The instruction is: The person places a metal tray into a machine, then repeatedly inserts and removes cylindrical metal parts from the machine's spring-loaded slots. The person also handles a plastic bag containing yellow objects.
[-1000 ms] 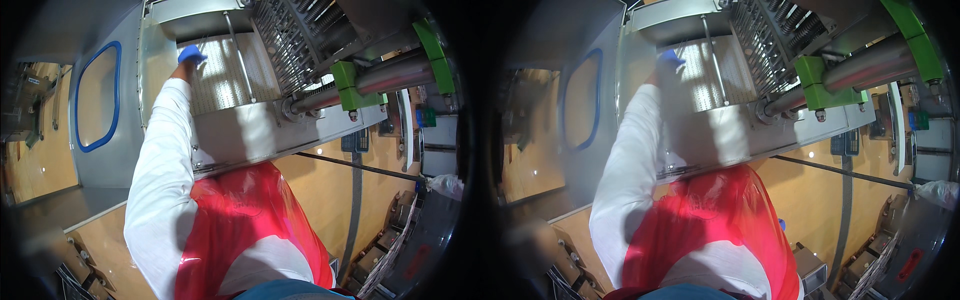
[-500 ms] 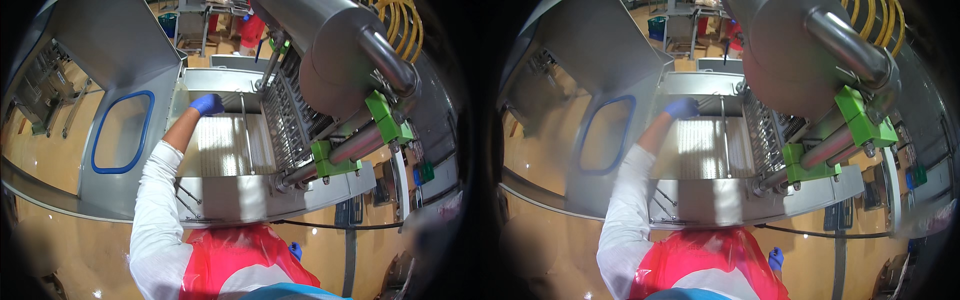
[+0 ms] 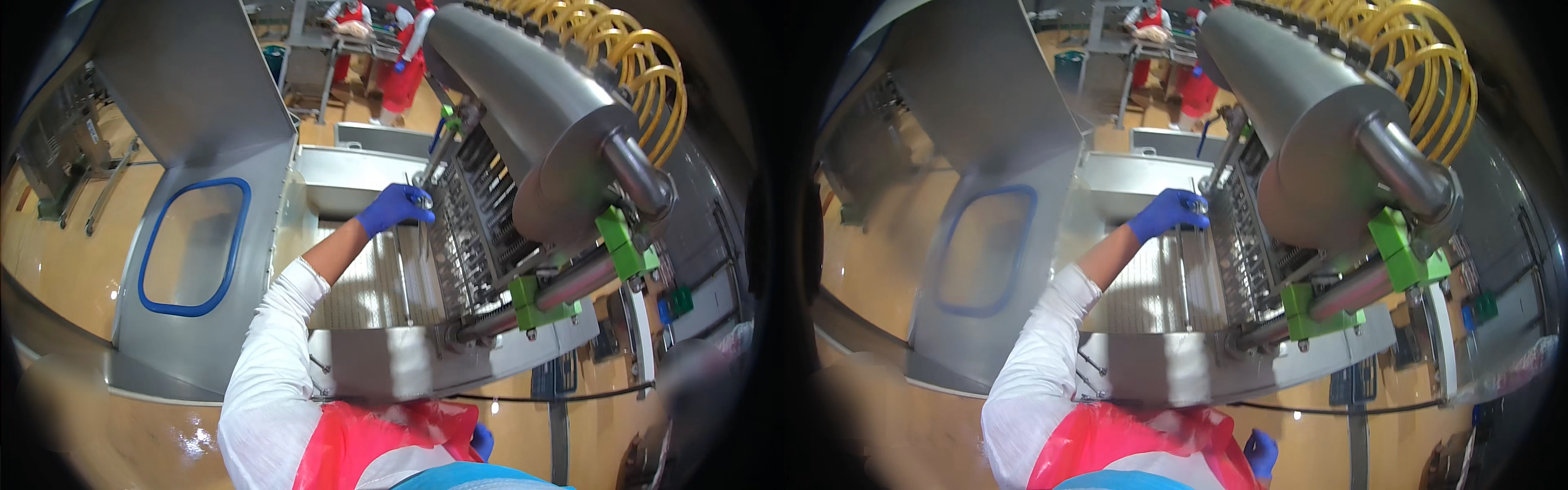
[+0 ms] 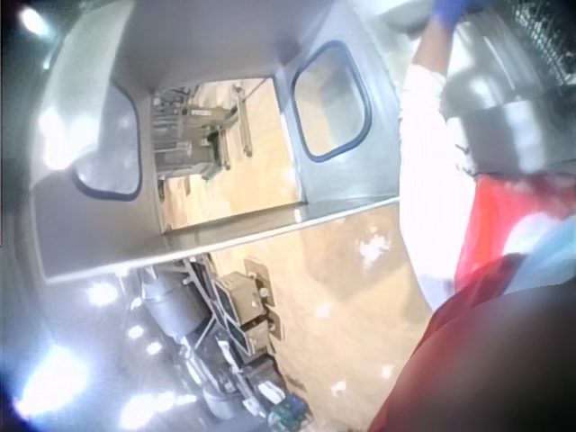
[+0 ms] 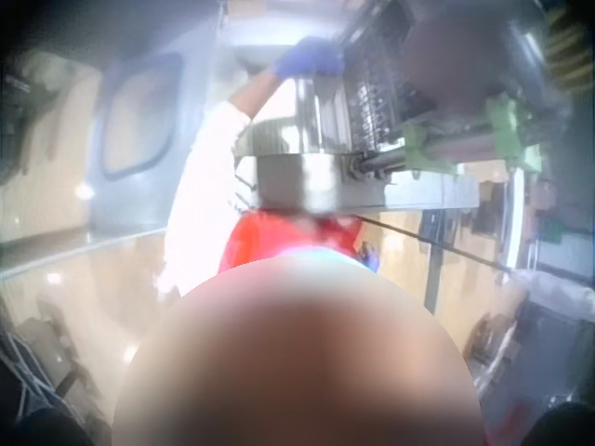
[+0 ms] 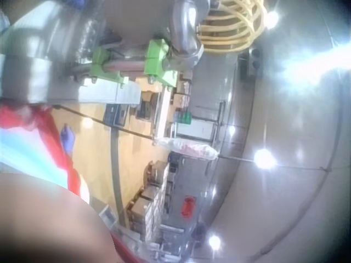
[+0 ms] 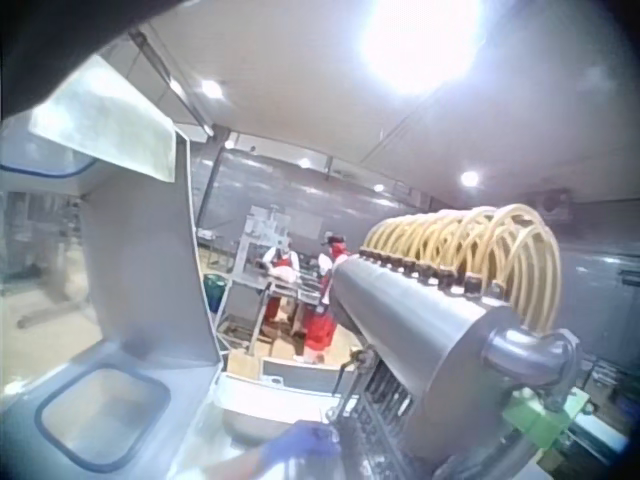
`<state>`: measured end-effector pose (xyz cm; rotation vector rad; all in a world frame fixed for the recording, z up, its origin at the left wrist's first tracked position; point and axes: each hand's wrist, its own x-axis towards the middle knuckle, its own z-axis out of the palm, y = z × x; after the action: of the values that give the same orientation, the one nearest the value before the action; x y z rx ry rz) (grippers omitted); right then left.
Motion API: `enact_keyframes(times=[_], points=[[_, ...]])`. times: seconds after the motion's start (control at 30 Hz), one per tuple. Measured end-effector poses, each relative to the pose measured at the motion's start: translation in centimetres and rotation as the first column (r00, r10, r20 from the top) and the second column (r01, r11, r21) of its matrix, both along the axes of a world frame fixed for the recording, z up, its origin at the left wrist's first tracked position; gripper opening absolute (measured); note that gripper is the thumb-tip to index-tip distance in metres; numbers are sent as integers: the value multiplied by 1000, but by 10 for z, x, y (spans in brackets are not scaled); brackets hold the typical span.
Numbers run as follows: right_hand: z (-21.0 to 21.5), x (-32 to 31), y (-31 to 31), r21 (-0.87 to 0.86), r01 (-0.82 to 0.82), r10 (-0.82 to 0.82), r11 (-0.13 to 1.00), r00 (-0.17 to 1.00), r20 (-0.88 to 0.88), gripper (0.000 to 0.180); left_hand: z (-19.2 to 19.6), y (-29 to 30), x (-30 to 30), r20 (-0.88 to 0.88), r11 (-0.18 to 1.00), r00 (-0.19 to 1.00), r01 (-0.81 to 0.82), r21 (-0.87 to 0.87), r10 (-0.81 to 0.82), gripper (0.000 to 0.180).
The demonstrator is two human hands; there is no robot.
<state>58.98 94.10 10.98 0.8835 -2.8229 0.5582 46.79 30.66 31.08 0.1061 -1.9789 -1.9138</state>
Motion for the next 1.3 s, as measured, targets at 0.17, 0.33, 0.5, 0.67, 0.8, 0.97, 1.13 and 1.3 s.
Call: enact_keyframes(times=[0.17, 0.33, 0.5, 0.67, 0.8, 0.97, 1.13, 1.3], points=[[109, -10, -87, -21, -279, 223, 960, 806, -549, 17, -18, 23, -27, 6, 994, 999, -32, 109, 32, 37], [122, -41, -148, -328, -207, 82, 922, 930, -357, 18, -63, 38, -71, -241, 948, 918, -312, 56, 316, 38], [87, -61, -199, -462, -97, 21, 882, 986, -166, 21, -68, 62, -81, -318, 941, 889, -338, 27, 328, 41], [83, -65, -203, -481, -140, 54, 866, 981, -188, 24, -89, 67, -84, -265, 961, 924, -275, 42, 276, 45], [83, -66, -202, -492, -132, 68, 860, 987, -146, 25, -108, 77, -87, -287, 973, 931, -204, 107, 226, 44], [84, -66, -207, -499, -138, 61, 856, 984, -166, 26, -110, 83, -89, -295, 973, 927, -221, 73, 233, 44], [83, -67, -206, -487, -136, 63, 862, 984, -164, 28, -119, 80, -90, -274, 963, 934, -258, -83, 227, 46], [84, -66, -209, -498, -113, 42, 860, 988, -151, 31, -113, 73, -96, -258, 905, 938, -305, -296, 231, 49]])
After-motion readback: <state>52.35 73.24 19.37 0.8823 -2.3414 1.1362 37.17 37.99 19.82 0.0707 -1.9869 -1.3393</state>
